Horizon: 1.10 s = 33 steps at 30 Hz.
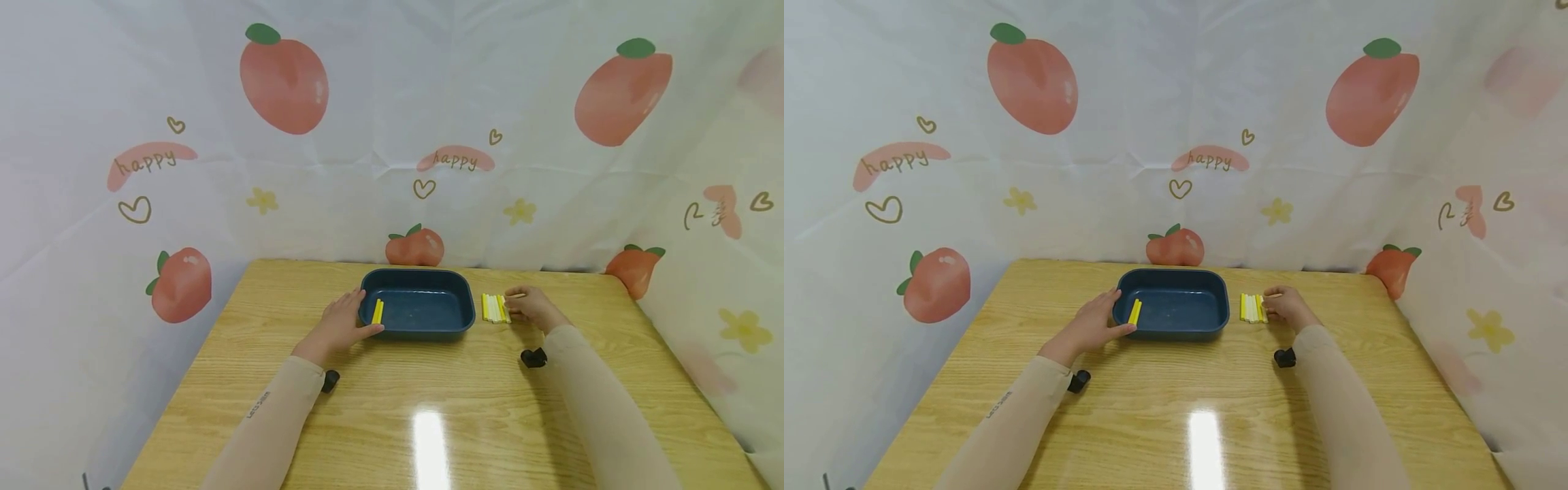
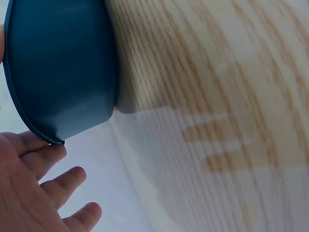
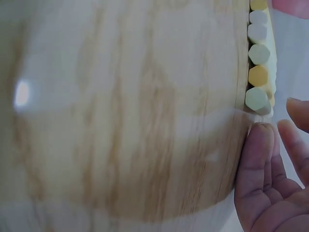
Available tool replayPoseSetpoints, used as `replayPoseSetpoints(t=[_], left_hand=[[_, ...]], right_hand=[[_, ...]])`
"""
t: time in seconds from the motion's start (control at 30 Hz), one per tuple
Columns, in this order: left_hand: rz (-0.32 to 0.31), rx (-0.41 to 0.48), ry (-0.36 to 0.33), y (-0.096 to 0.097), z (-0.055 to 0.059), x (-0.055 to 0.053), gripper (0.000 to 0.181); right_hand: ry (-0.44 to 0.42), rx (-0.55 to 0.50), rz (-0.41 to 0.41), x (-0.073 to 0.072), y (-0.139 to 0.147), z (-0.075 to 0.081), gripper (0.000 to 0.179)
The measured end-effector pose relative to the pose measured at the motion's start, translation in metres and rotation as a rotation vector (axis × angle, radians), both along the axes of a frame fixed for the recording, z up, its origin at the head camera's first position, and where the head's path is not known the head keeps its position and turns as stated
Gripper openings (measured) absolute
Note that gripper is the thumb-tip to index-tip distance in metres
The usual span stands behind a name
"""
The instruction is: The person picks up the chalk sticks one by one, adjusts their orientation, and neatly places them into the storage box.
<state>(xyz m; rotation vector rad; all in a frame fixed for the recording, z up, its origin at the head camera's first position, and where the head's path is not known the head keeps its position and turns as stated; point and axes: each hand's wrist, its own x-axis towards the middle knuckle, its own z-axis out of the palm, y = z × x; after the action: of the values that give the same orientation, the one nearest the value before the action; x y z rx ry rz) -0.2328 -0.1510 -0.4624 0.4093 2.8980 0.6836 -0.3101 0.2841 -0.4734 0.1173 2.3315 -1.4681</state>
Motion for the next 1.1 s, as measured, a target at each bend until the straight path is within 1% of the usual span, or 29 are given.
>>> replayPoseSetpoints(t=[0.1,0.23,0.5,0.6,0.73,0.9,1.0,1.1], left_hand=[[0.007,-0.002,-0.006,-0.001,0.002,0.002,0.101],[0.012,0.001,-0.008,-0.002,0.003,0.003,0.1],[0.013,0.0,-0.003,-0.002,0.003,0.004,0.1],[0.019,-0.005,-0.006,-0.001,0.001,0.003,0.1],[0.016,-0.008,-0.007,-0.001,-0.001,0.002,0.1],[0.015,-0.004,-0.005,0.0,-0.003,0.002,0.101],[0.015,-0.004,-0.005,0.0,-0.002,0.002,0.101],[0.013,-0.004,-0.003,0.0,-0.001,0.002,0.1]], right_hand=[[0.004,0.029,0.03,-0.002,-0.001,0.001,0.051],[0.013,0.077,0.05,-0.004,-0.005,0.003,0.052],[0.032,0.122,0.046,-0.001,-0.01,0.005,0.051],[0.023,0.136,0.046,0.0,-0.009,0.007,0.051],[0.002,0.207,0.045,0.001,-0.007,0.009,0.05],[0.029,0.315,0.092,0.003,-0.008,0.01,0.048],[0.038,0.339,0.112,0.004,-0.008,0.01,0.046],[0.033,0.339,0.119,0.003,-0.008,0.01,0.045]])
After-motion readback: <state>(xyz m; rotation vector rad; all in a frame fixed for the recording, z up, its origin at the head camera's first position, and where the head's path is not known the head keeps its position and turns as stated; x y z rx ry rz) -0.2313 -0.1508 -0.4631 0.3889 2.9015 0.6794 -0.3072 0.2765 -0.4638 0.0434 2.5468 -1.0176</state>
